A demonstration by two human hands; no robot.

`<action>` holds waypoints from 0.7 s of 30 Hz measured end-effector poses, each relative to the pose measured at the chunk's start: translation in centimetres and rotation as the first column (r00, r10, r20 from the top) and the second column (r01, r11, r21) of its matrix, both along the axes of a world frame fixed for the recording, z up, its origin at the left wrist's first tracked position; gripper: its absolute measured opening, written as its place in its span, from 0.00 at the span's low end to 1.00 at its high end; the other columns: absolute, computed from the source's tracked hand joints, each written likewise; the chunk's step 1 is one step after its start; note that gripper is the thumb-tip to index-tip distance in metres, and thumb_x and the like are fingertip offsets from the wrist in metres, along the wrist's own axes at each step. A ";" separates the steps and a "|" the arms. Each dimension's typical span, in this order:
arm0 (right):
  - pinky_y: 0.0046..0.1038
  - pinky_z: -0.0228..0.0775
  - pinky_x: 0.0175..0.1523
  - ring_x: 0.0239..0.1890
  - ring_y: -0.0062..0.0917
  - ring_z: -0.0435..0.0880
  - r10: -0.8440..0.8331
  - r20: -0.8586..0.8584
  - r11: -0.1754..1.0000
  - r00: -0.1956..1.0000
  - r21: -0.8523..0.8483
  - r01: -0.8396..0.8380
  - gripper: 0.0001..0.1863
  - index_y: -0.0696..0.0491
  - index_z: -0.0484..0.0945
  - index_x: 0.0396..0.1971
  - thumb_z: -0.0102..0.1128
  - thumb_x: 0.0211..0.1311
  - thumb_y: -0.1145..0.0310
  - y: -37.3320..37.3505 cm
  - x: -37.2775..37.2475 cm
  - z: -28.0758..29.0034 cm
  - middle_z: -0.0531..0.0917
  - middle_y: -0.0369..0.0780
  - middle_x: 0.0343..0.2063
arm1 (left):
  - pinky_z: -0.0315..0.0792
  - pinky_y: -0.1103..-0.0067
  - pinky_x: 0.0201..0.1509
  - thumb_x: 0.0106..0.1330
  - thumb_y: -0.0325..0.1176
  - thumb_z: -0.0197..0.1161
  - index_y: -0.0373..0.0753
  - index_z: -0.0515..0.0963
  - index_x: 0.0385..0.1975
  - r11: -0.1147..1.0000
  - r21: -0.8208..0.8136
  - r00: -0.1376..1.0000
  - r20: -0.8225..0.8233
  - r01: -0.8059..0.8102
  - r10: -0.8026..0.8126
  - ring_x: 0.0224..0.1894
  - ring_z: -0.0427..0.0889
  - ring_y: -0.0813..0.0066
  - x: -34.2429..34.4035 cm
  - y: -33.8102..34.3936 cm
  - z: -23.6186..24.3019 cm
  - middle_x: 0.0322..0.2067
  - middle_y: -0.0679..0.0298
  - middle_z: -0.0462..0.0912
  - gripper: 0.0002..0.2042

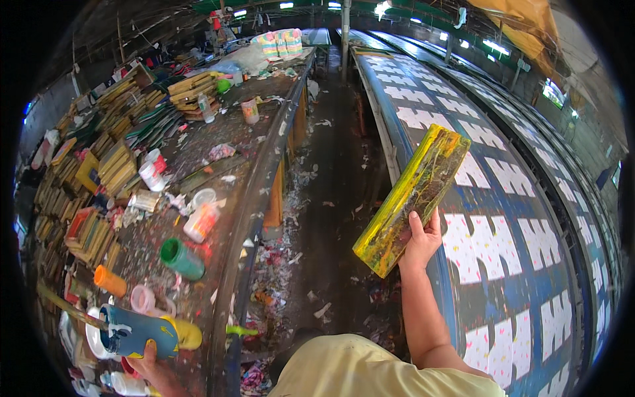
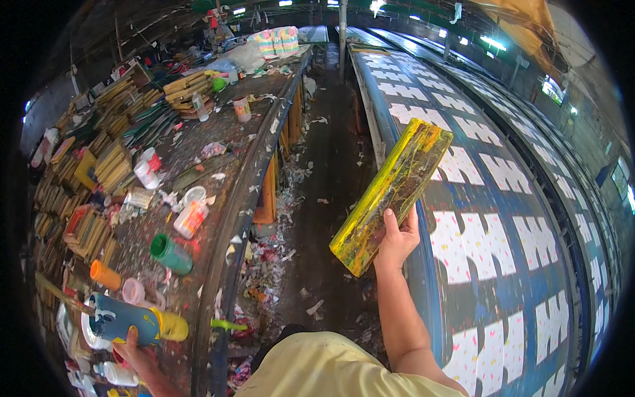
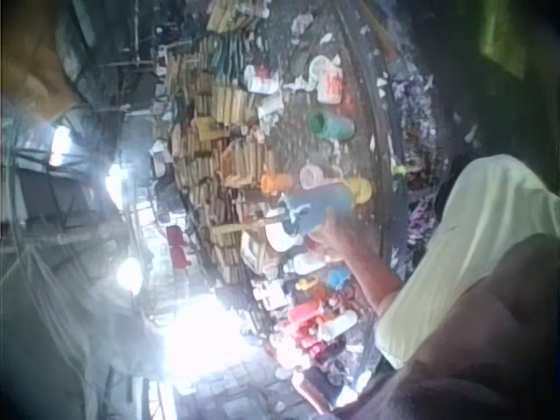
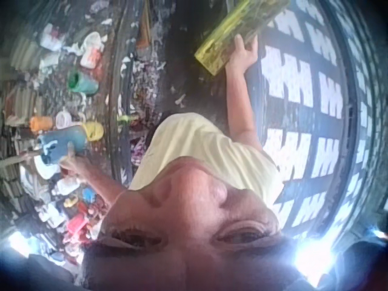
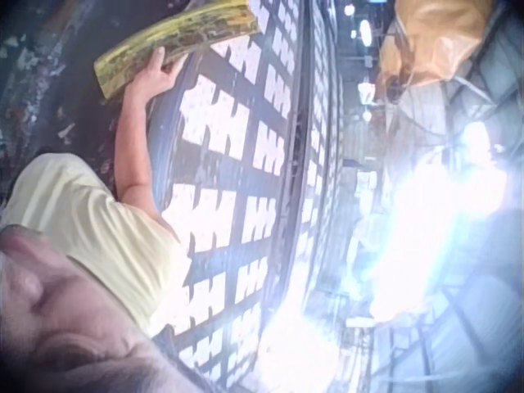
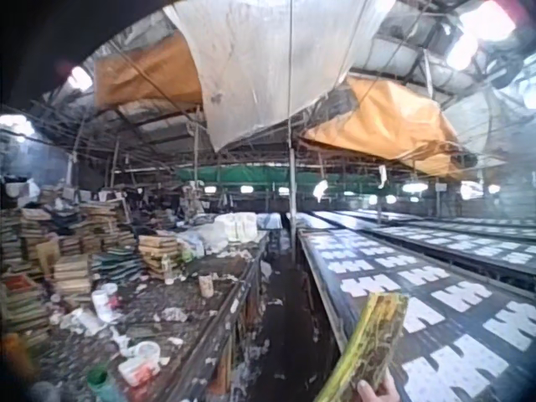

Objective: The person positions a screen printing frame over a work surface, pours blue ink onto the screen, and uses a squeegee to pull the ink across the mesh. The person repeats the squeegee motion multiple times to spread the ink evenly.

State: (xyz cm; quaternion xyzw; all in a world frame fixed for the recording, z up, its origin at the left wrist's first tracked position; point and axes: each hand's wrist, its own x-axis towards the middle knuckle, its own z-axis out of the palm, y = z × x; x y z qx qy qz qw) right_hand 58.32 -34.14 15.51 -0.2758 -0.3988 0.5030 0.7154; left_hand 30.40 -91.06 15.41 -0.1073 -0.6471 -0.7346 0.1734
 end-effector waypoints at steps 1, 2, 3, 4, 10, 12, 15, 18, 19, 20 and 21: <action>0.18 0.75 0.36 0.37 0.12 0.86 -0.016 -0.007 1.000 1.000 0.006 0.016 0.30 0.58 0.79 0.75 0.72 0.74 0.78 2.4 -1.1 0.2 0.92 0.35 0.51 | 0.74 0.61 0.71 0.62 0.40 0.79 0.31 0.71 0.74 0.997 0.030 0.997 -0.004 0.073 -0.073 0.59 0.81 0.61 -1.2 3.2 0.1 0.60 0.57 0.81 0.41; 0.18 0.77 0.40 0.44 0.13 0.87 -0.010 0.039 0.999 0.999 -0.034 0.011 0.29 0.59 0.79 0.74 0.69 0.76 0.80 4.6 -1.8 0.2 0.92 0.36 0.54 | 0.75 0.62 0.70 0.61 0.40 0.80 0.30 0.72 0.72 0.992 -0.069 0.993 -0.047 0.101 -0.105 0.59 0.82 0.61 -2.6 5.6 0.4 0.60 0.57 0.81 0.40; 0.18 0.75 0.37 0.40 0.13 0.86 -0.019 0.027 1.000 0.999 0.013 0.019 0.29 0.59 0.78 0.75 0.69 0.75 0.80 7.4 -2.9 0.2 0.92 0.36 0.53 | 0.78 0.63 0.68 0.61 0.39 0.80 0.30 0.73 0.71 0.993 -0.063 0.994 -0.045 0.095 -0.098 0.58 0.83 0.61 -4.4 8.6 0.1 0.59 0.57 0.82 0.39; 0.17 0.73 0.34 0.36 0.12 0.85 -0.027 0.019 0.999 0.999 0.038 0.026 0.30 0.58 0.78 0.75 0.69 0.75 0.81 10.5 -4.3 0.1 0.92 0.36 0.52 | 0.80 0.63 0.66 0.60 0.38 0.80 0.30 0.73 0.70 0.995 -0.057 0.995 -0.041 0.083 -0.086 0.57 0.84 0.61 -6.2 11.3 -0.3 0.58 0.56 0.83 0.38; 0.17 0.65 0.27 0.28 0.09 0.80 -0.145 0.105 0.982 0.984 0.134 0.130 0.28 0.57 0.78 0.75 0.68 0.78 0.79 27.4 -11.3 -1.2 0.92 0.33 0.47 | 0.76 0.64 0.73 0.57 0.33 0.80 0.32 0.72 0.72 0.994 -0.048 0.989 -0.108 0.100 -0.105 0.62 0.83 0.61 -19.8 30.6 -3.9 0.61 0.57 0.82 0.40; 0.21 0.78 0.44 0.41 0.16 0.87 -0.180 0.170 0.969 0.969 0.200 0.145 0.28 0.60 0.76 0.76 0.65 0.80 0.79 32.7 -12.8 -1.0 0.91 0.37 0.52 | 0.76 0.64 0.73 0.57 0.31 0.79 0.33 0.72 0.73 0.994 0.008 0.993 -0.041 0.113 -0.113 0.62 0.83 0.62 -23.7 38.8 -4.7 0.61 0.57 0.83 0.40; 0.26 0.79 0.60 0.54 0.23 0.88 -0.226 0.233 0.958 0.946 0.231 0.171 0.29 0.63 0.75 0.77 0.66 0.79 0.80 39.8 -14.2 -0.9 0.89 0.40 0.59 | 0.77 0.63 0.72 0.54 0.25 0.78 0.34 0.72 0.73 0.998 -0.007 0.997 0.037 0.065 -0.064 0.60 0.83 0.63 -29.7 51.7 -4.8 0.61 0.59 0.82 0.41; 0.29 0.78 0.66 0.60 0.26 0.87 -0.299 0.228 0.935 0.927 0.264 0.237 0.30 0.64 0.74 0.77 0.65 0.78 0.82 45.8 -15.5 -2.2 0.87 0.43 0.64 | 0.77 0.66 0.70 0.53 0.24 0.78 0.34 0.75 0.68 0.993 -0.019 0.993 0.001 0.120 -0.120 0.57 0.83 0.65 -35.3 63.9 -4.1 0.57 0.61 0.82 0.37; 0.30 0.78 0.67 0.60 0.26 0.87 -0.325 0.250 0.927 0.912 0.273 0.256 0.30 0.64 0.74 0.77 0.65 0.78 0.82 48.0 -16.2 -2.8 0.87 0.43 0.65 | 0.77 0.66 0.69 0.52 0.23 0.78 0.34 0.75 0.68 0.989 -0.027 0.989 -0.007 0.147 -0.148 0.57 0.83 0.65 -36.9 68.1 -4.0 0.57 0.61 0.82 0.37; 0.31 0.78 0.68 0.61 0.26 0.87 -0.333 0.233 0.926 0.914 0.264 0.270 0.30 0.64 0.73 0.78 0.65 0.79 0.81 50.1 -17.0 -3.4 0.86 0.44 0.66 | 0.77 0.66 0.69 0.51 0.21 0.78 0.34 0.76 0.67 0.985 -0.033 0.985 -0.014 0.171 -0.172 0.57 0.83 0.65 -38.5 72.1 -4.0 0.57 0.61 0.82 0.38; 0.32 0.78 0.68 0.62 0.27 0.86 -0.314 0.206 0.924 0.927 0.290 0.249 0.30 0.64 0.72 0.78 0.65 0.79 0.81 52.7 -18.0 -4.0 0.86 0.44 0.65 | 0.78 0.66 0.69 0.50 0.20 0.78 0.34 0.76 0.67 0.981 -0.034 0.981 -0.023 0.191 -0.192 0.57 0.83 0.66 -40.0 76.0 -4.1 0.57 0.61 0.82 0.38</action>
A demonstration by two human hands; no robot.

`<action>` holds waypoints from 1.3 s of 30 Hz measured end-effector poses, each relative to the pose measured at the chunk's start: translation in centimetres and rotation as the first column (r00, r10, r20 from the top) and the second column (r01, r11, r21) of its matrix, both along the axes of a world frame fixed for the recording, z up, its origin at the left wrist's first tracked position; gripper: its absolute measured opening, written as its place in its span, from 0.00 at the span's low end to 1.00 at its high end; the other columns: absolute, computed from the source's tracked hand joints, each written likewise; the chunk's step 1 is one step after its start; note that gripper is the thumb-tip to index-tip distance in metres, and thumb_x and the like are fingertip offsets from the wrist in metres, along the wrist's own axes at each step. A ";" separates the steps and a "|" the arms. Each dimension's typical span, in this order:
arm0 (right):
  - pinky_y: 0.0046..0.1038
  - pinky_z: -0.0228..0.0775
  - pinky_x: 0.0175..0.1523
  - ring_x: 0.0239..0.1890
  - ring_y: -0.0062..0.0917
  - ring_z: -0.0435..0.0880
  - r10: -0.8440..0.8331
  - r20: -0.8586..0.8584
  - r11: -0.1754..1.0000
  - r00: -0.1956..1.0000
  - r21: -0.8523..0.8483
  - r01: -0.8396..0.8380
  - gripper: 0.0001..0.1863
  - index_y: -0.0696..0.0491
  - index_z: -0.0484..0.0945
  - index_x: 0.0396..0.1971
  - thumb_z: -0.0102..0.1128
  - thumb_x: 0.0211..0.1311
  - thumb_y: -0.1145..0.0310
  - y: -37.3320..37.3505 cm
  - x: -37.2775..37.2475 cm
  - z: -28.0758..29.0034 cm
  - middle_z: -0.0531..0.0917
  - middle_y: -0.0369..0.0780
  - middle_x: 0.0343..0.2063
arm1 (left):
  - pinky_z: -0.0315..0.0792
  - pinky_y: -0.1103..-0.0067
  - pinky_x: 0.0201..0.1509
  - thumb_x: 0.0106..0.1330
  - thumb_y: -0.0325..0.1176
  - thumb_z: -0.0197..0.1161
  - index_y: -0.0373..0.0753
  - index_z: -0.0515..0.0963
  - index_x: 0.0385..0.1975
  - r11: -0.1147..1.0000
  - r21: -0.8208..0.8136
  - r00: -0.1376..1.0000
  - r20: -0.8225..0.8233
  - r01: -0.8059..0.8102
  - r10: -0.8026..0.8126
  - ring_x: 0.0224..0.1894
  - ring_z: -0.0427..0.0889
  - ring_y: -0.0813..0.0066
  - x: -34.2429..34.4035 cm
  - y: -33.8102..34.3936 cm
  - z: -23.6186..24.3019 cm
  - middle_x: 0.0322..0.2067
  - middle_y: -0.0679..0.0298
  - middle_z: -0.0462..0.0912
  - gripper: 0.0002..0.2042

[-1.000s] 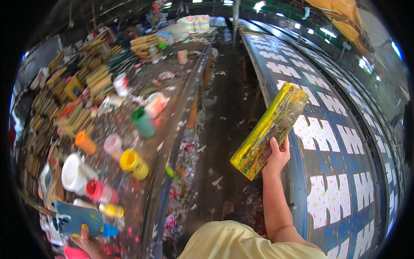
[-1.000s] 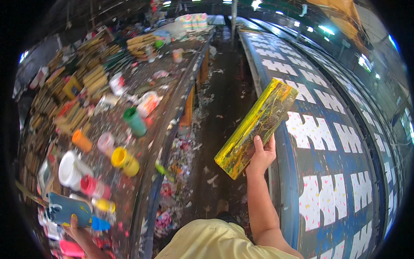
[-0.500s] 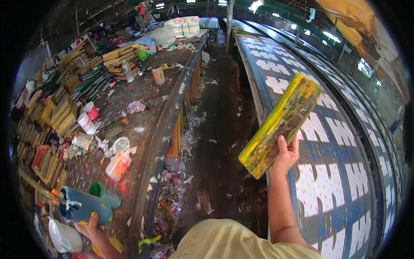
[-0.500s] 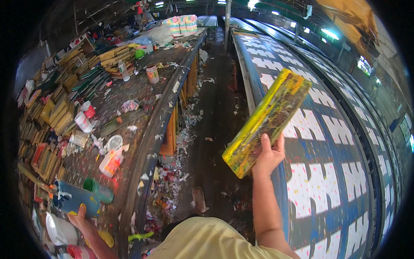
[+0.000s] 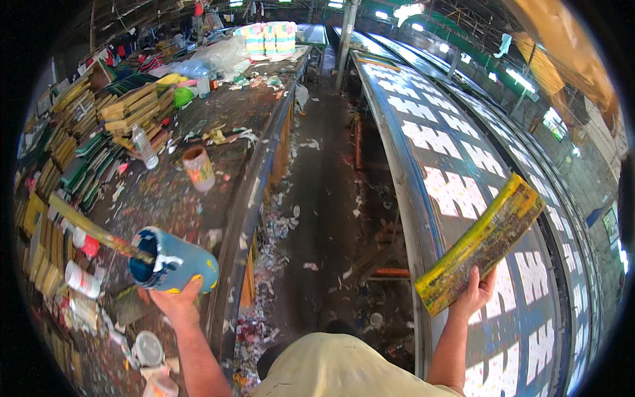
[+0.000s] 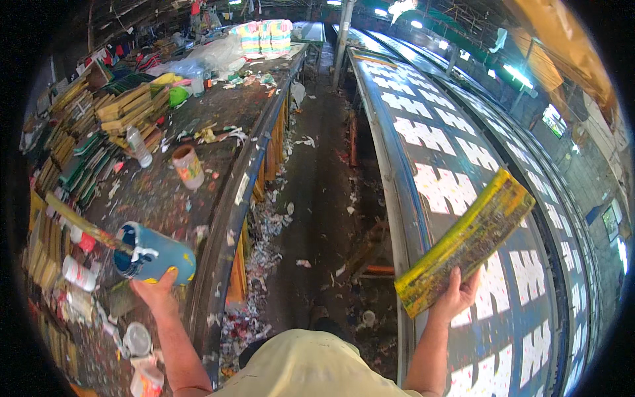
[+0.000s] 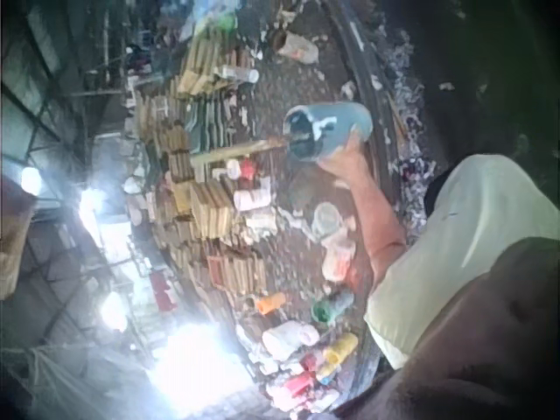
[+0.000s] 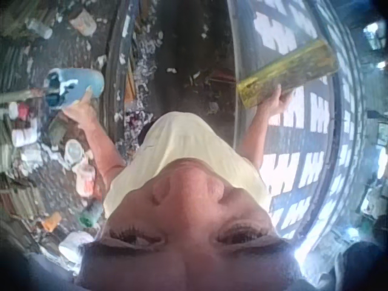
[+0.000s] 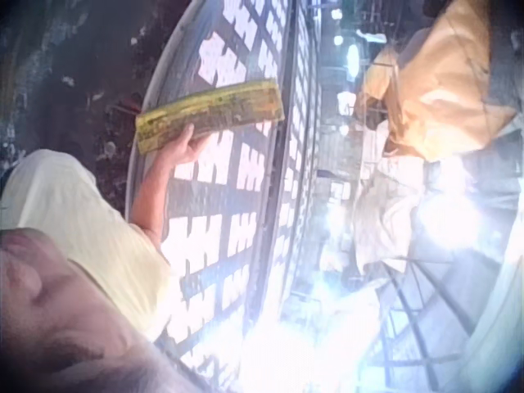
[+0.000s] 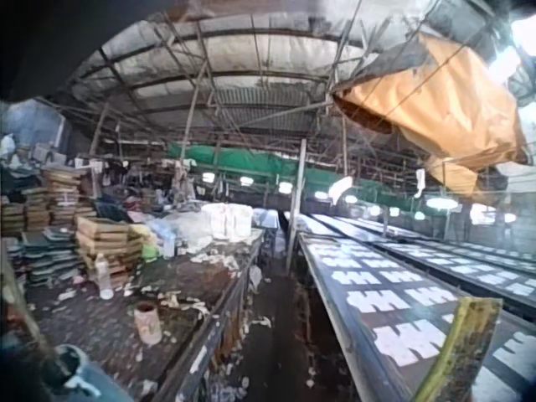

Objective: The person positions a screen printing frame over a work surface, pours blue ink onto the screen, and uses a squeegee to pull the ink across the mesh. The person repeats the squeegee motion multiple times to spread the ink evenly.

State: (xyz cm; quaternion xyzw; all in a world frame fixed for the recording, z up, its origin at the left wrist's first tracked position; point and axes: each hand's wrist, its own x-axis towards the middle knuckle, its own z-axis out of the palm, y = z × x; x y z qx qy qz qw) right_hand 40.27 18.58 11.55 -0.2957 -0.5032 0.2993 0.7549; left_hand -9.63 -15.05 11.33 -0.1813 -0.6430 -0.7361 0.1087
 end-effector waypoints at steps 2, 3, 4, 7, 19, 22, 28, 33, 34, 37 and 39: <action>0.33 0.78 0.68 0.62 0.28 0.86 -0.013 -0.006 1.000 1.000 0.002 0.013 0.30 0.64 0.72 0.79 0.64 0.80 0.80 5.4 -2.4 -1.2 0.86 0.45 0.65 | 0.79 0.65 0.68 0.47 0.14 0.77 0.34 0.77 0.67 0.997 0.045 0.997 0.042 0.064 -0.066 0.57 0.85 0.65 -3.1 7.5 -0.5 0.58 0.61 0.83 0.39; 0.33 0.78 0.68 0.61 0.28 0.87 -0.052 -0.013 0.998 0.999 -0.036 0.051 0.30 0.64 0.71 0.79 0.63 0.80 0.80 8.5 -4.0 -1.6 0.86 0.44 0.64 | 0.80 0.64 0.68 0.47 0.13 0.77 0.33 0.77 0.67 0.995 0.041 0.995 0.031 0.092 -0.093 0.58 0.85 0.65 -4.7 11.3 -0.8 0.58 0.61 0.83 0.40; 0.33 0.78 0.68 0.61 0.28 0.87 -0.080 -0.005 0.996 0.997 -0.046 0.080 0.31 0.65 0.71 0.79 0.63 0.80 0.80 11.9 -5.7 -1.9 0.86 0.44 0.65 | 0.80 0.64 0.68 0.47 0.12 0.76 0.33 0.77 0.67 0.992 0.026 0.992 0.022 0.123 -0.123 0.58 0.85 0.65 -6.2 14.7 -1.1 0.58 0.61 0.83 0.40; 0.32 0.77 0.69 0.62 0.28 0.86 -0.036 -0.049 0.999 0.998 -0.036 0.034 0.32 0.66 0.70 0.79 0.64 0.79 0.81 22.2 -11.6 -2.3 0.86 0.45 0.65 | 0.80 0.63 0.70 0.48 0.10 0.75 0.34 0.75 0.71 0.991 0.094 0.993 0.071 0.092 -0.099 0.60 0.85 0.64 -9.8 24.2 -1.3 0.60 0.60 0.83 0.43; 0.31 0.76 0.71 0.64 0.28 0.86 0.348 -0.286 0.888 0.893 -0.204 -0.412 0.33 0.64 0.70 0.79 0.66 0.76 0.82 61.0 -44.9 -0.5 0.86 0.45 0.66 | 0.77 0.60 0.66 0.57 0.21 0.78 0.35 0.69 0.75 0.961 -0.099 0.884 0.377 -0.258 0.276 0.59 0.82 0.59 -25.1 48.2 0.3 0.64 0.58 0.80 0.42; 0.31 0.77 0.71 0.63 0.29 0.88 0.487 -0.345 0.834 0.802 -0.089 -0.545 0.31 0.65 0.71 0.78 0.66 0.80 0.75 71.1 -53.4 -1.0 0.87 0.44 0.65 | 0.76 0.59 0.68 0.59 0.22 0.78 0.34 0.69 0.76 0.973 -0.073 0.970 0.091 -0.218 0.224 0.60 0.81 0.57 -32.6 55.9 -2.4 0.66 0.56 0.79 0.41; 0.32 0.79 0.70 0.61 0.27 0.89 0.545 -0.399 0.763 0.738 -0.130 -0.634 0.30 0.64 0.73 0.77 0.67 0.80 0.73 88.7 -66.3 0.6 0.89 0.42 0.64 | 0.74 0.57 0.74 0.57 0.18 0.79 0.36 0.70 0.75 0.988 0.017 0.975 0.167 -0.150 0.145 0.64 0.80 0.57 -44.9 76.0 -4.3 0.67 0.54 0.79 0.42; 0.30 0.81 0.66 0.58 0.25 0.90 0.421 -0.311 0.834 0.852 -0.237 -0.498 0.27 0.62 0.76 0.75 0.66 0.79 0.76 101.5 -71.1 1.4 0.90 0.43 0.62 | 0.79 0.60 0.70 0.49 0.16 0.84 0.36 0.73 0.71 0.997 0.005 0.981 0.177 -0.081 0.079 0.60 0.83 0.62 -53.8 92.9 -1.6 0.62 0.57 0.82 0.44; 0.30 0.81 0.64 0.57 0.25 0.90 0.376 -0.281 0.856 0.883 -0.260 -0.447 0.27 0.62 0.76 0.74 0.65 0.79 0.78 104.3 -71.8 1.3 0.90 0.43 0.61 | 0.80 0.59 0.68 0.53 0.16 0.81 0.36 0.75 0.70 0.998 -0.016 0.991 0.123 -0.059 0.061 0.58 0.86 0.61 -55.3 96.2 -1.1 0.60 0.57 0.84 0.40; 0.29 0.82 0.62 0.55 0.25 0.90 0.306 -0.210 0.891 0.929 -0.281 -0.357 0.27 0.60 0.76 0.75 0.63 0.79 0.81 112.7 -74.5 0.4 0.90 0.41 0.59 | 0.82 0.63 0.66 0.47 0.15 0.81 0.33 0.77 0.67 0.994 -0.025 0.992 0.060 -0.108 0.109 0.56 0.87 0.63 -59.0 105.9 -0.2 0.57 0.58 0.86 0.41; 0.28 0.82 0.59 0.54 0.24 0.90 0.288 -0.162 0.893 0.944 -0.309 -0.326 0.30 0.60 0.73 0.78 0.64 0.79 0.81 118.6 -76.5 -0.4 0.89 0.41 0.60 | 0.82 0.64 0.67 0.48 0.14 0.84 0.34 0.75 0.68 0.996 -0.007 0.988 0.125 -0.091 0.091 0.58 0.86 0.64 -61.2 111.4 -0.6 0.59 0.57 0.84 0.42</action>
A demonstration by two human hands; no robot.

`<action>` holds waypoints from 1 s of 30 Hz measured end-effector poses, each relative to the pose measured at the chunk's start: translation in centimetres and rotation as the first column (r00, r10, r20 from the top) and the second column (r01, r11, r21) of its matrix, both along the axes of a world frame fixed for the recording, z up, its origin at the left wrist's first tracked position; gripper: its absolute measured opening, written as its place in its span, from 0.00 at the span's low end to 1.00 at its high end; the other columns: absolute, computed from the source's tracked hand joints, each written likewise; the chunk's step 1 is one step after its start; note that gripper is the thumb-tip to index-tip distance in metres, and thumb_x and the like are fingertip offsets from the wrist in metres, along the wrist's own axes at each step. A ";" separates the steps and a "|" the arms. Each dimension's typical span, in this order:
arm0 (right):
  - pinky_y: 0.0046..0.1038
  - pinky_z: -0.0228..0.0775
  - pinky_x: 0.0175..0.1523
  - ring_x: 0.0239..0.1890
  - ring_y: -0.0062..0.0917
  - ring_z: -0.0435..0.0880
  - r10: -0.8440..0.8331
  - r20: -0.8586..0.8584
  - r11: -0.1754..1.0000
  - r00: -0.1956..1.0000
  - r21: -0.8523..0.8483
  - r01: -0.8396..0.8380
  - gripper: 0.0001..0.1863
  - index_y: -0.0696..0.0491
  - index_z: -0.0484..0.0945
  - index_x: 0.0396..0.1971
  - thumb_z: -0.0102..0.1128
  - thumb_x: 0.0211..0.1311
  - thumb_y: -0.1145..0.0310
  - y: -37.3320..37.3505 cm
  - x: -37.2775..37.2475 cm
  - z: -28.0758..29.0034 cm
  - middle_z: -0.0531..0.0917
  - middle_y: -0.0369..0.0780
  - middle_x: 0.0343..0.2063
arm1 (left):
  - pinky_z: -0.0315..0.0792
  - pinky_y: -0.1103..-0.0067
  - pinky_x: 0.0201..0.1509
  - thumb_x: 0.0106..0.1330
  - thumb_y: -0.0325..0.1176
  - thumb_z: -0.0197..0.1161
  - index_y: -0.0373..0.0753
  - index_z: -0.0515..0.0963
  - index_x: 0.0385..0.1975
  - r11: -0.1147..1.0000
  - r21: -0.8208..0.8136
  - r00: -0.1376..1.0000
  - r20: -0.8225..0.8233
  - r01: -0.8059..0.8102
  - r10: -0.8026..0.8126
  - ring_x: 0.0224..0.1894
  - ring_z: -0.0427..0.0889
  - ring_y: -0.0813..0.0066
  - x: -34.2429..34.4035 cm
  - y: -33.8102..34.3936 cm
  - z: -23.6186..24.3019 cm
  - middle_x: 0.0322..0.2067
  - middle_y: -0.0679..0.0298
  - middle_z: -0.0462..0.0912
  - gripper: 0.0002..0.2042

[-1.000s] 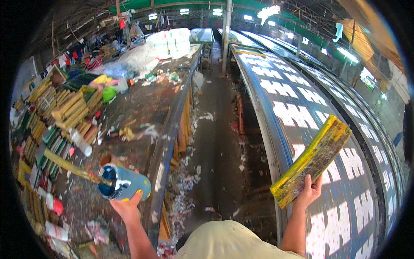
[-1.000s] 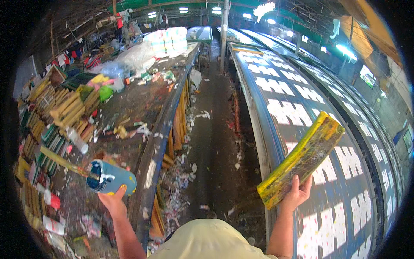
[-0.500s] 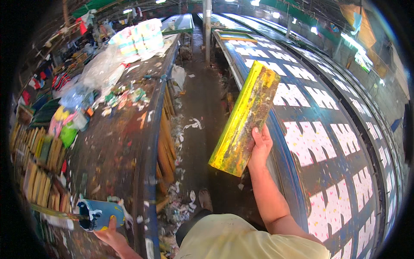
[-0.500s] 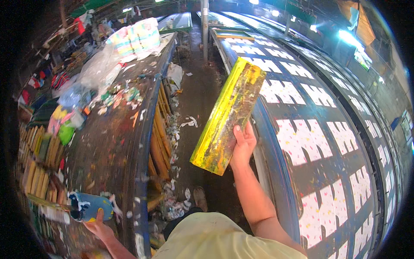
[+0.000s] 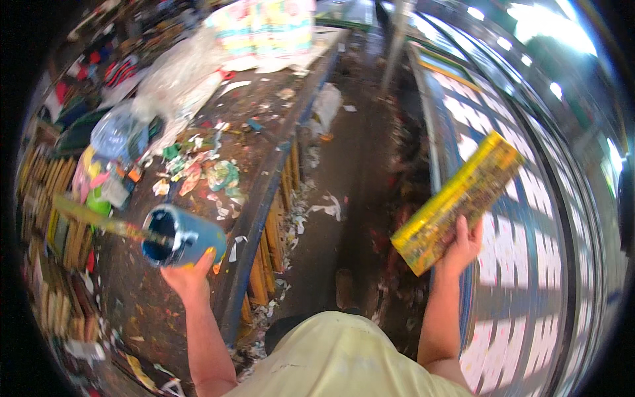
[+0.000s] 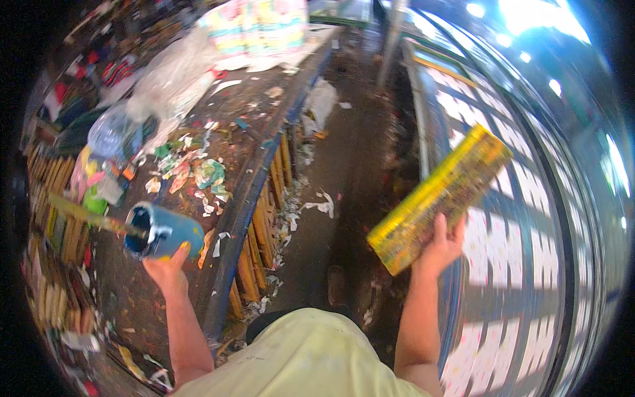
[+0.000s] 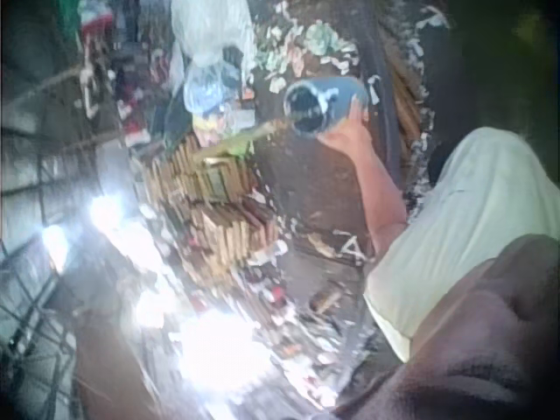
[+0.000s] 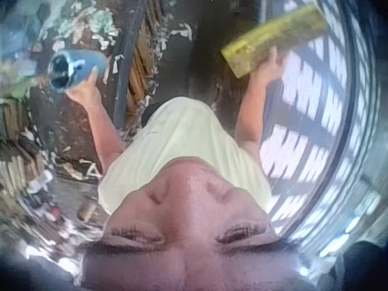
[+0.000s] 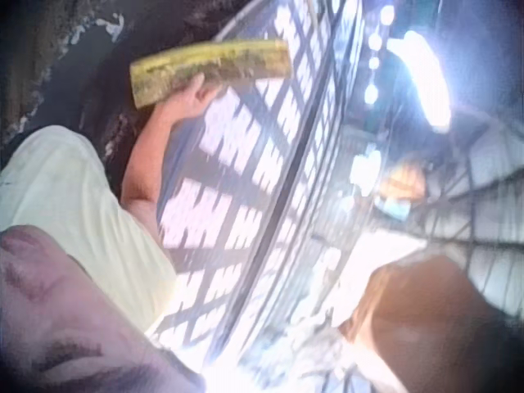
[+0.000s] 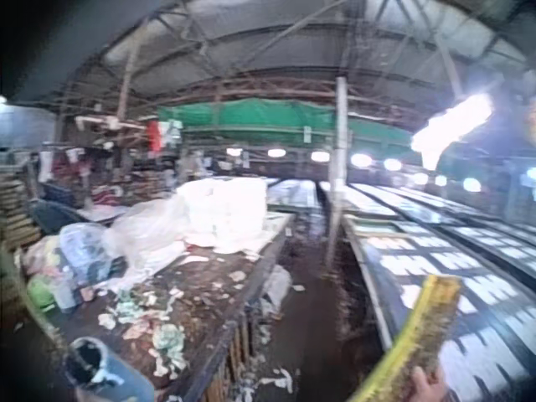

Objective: The person positions a screen printing frame over a work surface, pours blue ink onto the screen, and uses a squeegee to pull the ink across the mesh. The person repeats the squeegee motion multiple times to spread the ink evenly.

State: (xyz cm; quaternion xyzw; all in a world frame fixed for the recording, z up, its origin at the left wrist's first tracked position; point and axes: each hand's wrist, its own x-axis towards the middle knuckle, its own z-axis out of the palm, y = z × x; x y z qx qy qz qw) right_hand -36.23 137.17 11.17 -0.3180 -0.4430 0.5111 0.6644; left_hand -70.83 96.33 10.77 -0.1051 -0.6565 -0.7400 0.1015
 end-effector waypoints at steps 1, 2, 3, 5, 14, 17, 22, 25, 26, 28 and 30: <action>0.28 0.82 0.56 0.52 0.23 0.89 0.005 -0.018 1.000 1.000 0.020 -0.005 0.33 0.59 0.71 0.80 0.66 0.78 0.81 2.8 -1.3 -0.7 0.89 0.41 0.60 | 0.82 0.64 0.68 0.49 0.14 0.84 0.34 0.73 0.70 1.000 -0.028 0.997 0.071 0.004 -0.002 0.60 0.86 0.63 -1.0 1.9 -0.5 0.61 0.56 0.83 0.44; 0.27 0.82 0.56 0.52 0.23 0.89 -0.004 -0.014 1.000 1.000 0.014 0.004 0.33 0.59 0.71 0.80 0.65 0.78 0.80 5.2 -2.3 -1.5 0.89 0.41 0.61 | 0.82 0.64 0.69 0.49 0.13 0.85 0.34 0.70 0.72 0.999 -0.006 0.998 0.046 -0.048 0.048 0.61 0.85 0.62 -2.0 3.9 -0.9 0.63 0.55 0.81 0.46; 0.27 0.82 0.55 0.52 0.23 0.89 -0.001 -0.028 1.000 1.000 0.029 0.002 0.33 0.59 0.70 0.81 0.65 0.79 0.80 8.5 -4.3 -1.8 0.88 0.41 0.61 | 0.82 0.64 0.69 0.51 0.12 0.84 0.34 0.70 0.72 0.995 0.026 0.995 -0.030 -0.095 0.095 0.62 0.85 0.62 -3.4 6.3 -1.4 0.63 0.54 0.81 0.45; 0.27 0.82 0.54 0.51 0.23 0.89 0.028 0.001 0.997 1.000 -0.075 -0.028 0.33 0.60 0.70 0.81 0.65 0.80 0.79 12.8 -6.9 -2.7 0.88 0.40 0.61 | 0.78 0.65 0.73 0.49 0.15 0.85 0.36 0.70 0.72 0.959 -0.032 0.956 -0.099 -0.281 0.277 0.65 0.83 0.64 -5.4 8.2 -1.8 0.63 0.56 0.82 0.46; 0.30 0.81 0.60 0.54 0.24 0.88 0.459 0.039 0.887 0.887 -0.063 -0.457 0.29 0.61 0.73 0.78 0.65 0.81 0.77 23.4 -26.7 -1.9 0.89 0.39 0.58 | 0.75 0.65 0.71 0.50 0.27 0.88 0.38 0.71 0.67 0.460 -0.268 0.502 -0.112 -0.847 0.858 0.60 0.83 0.63 -12.4 -1.7 -7.4 0.59 0.60 0.80 0.42; 0.32 0.80 0.65 0.57 0.25 0.88 0.664 0.001 0.747 0.748 0.044 -0.663 0.32 0.62 0.70 0.80 0.65 0.80 0.79 23.3 -32.8 -0.8 0.87 0.43 0.62 | 0.75 0.64 0.72 0.52 0.26 0.88 0.38 0.69 0.69 0.354 -0.246 0.386 -0.095 -0.902 0.918 0.64 0.83 0.62 -13.5 -5.6 -10.2 0.62 0.58 0.80 0.43; 0.31 0.81 0.64 0.57 0.25 0.88 0.718 0.071 0.687 0.692 0.080 -0.722 0.32 0.64 0.73 0.77 0.69 0.77 0.75 20.9 -42.0 2.3 0.87 0.43 0.63 | 0.73 0.61 0.76 0.58 0.24 0.85 0.37 0.66 0.75 0.445 -0.370 0.480 -0.004 -0.815 0.877 0.71 0.80 0.58 -11.1 -7.6 -14.1 0.68 0.56 0.79 0.44; 0.27 0.81 0.60 0.53 0.22 0.89 0.773 0.117 0.609 0.624 0.143 -0.780 0.31 0.61 0.73 0.78 0.68 0.79 0.75 19.3 -47.2 4.4 0.90 0.39 0.57 | 0.72 0.60 0.77 0.63 0.18 0.74 0.37 0.72 0.73 0.395 -0.291 0.448 -0.142 -0.871 0.883 0.72 0.79 0.52 -8.6 -4.1 -13.9 0.67 0.53 0.81 0.35; 0.27 0.81 0.60 0.53 0.22 0.89 0.777 0.140 0.595 0.614 0.155 -0.789 0.31 0.61 0.73 0.78 0.68 0.79 0.75 18.6 -48.6 4.9 0.90 0.39 0.57 | 0.72 0.60 0.77 0.63 0.17 0.72 0.37 0.75 0.70 0.173 -0.472 0.324 -0.259 -0.864 0.910 0.72 0.79 0.51 -7.4 -2.2 -13.2 0.66 0.53 0.82 0.32; 0.26 0.80 0.60 0.53 0.22 0.89 0.810 0.165 0.541 0.563 0.162 -0.825 0.31 0.61 0.73 0.78 0.67 0.79 0.74 17.2 -51.0 5.6 0.90 0.39 0.57 | 0.74 0.61 0.74 0.62 0.15 0.68 0.38 0.83 0.62 0.048 -0.605 0.414 -0.483 -0.795 0.772 0.69 0.81 0.49 -7.8 1.5 -11.2 0.60 0.53 0.86 0.26; 0.29 0.81 0.63 0.55 0.24 0.89 0.829 0.176 0.517 0.530 0.120 -0.848 0.33 0.63 0.70 0.79 0.68 0.77 0.76 15.6 -53.6 5.8 0.89 0.42 0.59 | 0.77 0.60 0.70 0.61 0.16 0.66 0.40 0.88 0.52 0.371 -0.659 0.727 -0.412 -0.654 0.550 0.65 0.84 0.50 -10.3 6.7 -10.7 0.55 0.54 0.89 0.20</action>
